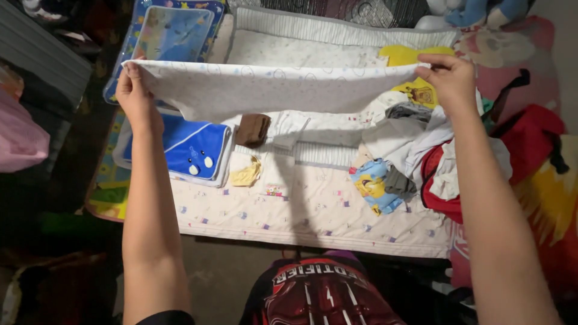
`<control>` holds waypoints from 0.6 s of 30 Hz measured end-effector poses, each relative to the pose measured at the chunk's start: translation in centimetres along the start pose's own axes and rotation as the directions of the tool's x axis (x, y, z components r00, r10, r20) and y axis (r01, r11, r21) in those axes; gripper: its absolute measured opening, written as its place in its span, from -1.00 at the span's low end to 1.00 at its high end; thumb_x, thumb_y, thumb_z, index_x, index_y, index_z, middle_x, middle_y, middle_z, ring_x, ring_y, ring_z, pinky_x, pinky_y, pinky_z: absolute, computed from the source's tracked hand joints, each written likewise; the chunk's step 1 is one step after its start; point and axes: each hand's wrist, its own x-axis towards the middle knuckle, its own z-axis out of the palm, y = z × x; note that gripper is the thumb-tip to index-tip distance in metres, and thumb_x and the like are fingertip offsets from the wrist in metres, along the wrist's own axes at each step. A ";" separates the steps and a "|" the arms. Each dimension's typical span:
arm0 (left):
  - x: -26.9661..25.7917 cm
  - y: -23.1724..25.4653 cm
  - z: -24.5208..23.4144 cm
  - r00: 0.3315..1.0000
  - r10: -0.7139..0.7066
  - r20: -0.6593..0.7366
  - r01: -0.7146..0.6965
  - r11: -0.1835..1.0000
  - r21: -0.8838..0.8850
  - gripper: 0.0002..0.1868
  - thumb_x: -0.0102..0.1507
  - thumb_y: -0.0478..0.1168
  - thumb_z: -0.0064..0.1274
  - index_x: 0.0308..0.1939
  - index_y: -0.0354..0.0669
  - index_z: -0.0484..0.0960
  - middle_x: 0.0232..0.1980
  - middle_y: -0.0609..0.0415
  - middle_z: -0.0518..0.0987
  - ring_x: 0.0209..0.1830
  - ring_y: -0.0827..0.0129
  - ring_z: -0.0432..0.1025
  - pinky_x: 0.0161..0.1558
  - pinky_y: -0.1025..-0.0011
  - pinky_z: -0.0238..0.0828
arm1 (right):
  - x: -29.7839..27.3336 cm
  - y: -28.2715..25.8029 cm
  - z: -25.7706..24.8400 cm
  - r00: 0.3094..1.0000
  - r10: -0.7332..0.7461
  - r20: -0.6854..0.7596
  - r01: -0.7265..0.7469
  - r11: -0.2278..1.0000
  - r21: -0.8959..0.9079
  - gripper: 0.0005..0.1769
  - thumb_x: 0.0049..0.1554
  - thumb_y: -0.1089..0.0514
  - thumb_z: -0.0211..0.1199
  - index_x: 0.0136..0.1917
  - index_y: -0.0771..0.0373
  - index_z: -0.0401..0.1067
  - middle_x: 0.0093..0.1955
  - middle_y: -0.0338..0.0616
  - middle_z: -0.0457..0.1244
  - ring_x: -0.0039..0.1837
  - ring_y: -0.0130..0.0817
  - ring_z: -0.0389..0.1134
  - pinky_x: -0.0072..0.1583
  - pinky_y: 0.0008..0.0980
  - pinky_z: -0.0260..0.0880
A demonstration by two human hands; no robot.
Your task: Folding various baby clothes on a bed.
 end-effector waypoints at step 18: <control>1.2 -10.8 -3.9 0.928 -0.362 -0.091 0.359 0.932 -0.045 -0.77 0.38 -0.05 0.01 0.00 -0.02 0.66 -0.09 0.26 0.59 -0.12 0.52 0.36 -0.10 0.51 0.25 | 4.0 12.5 3.2 0.958 0.285 0.009 -0.282 0.941 0.189 -0.92 0.38 0.19 0.20 0.13 0.19 0.36 0.21 -0.02 0.25 0.02 -0.23 0.38 0.05 -0.20 0.41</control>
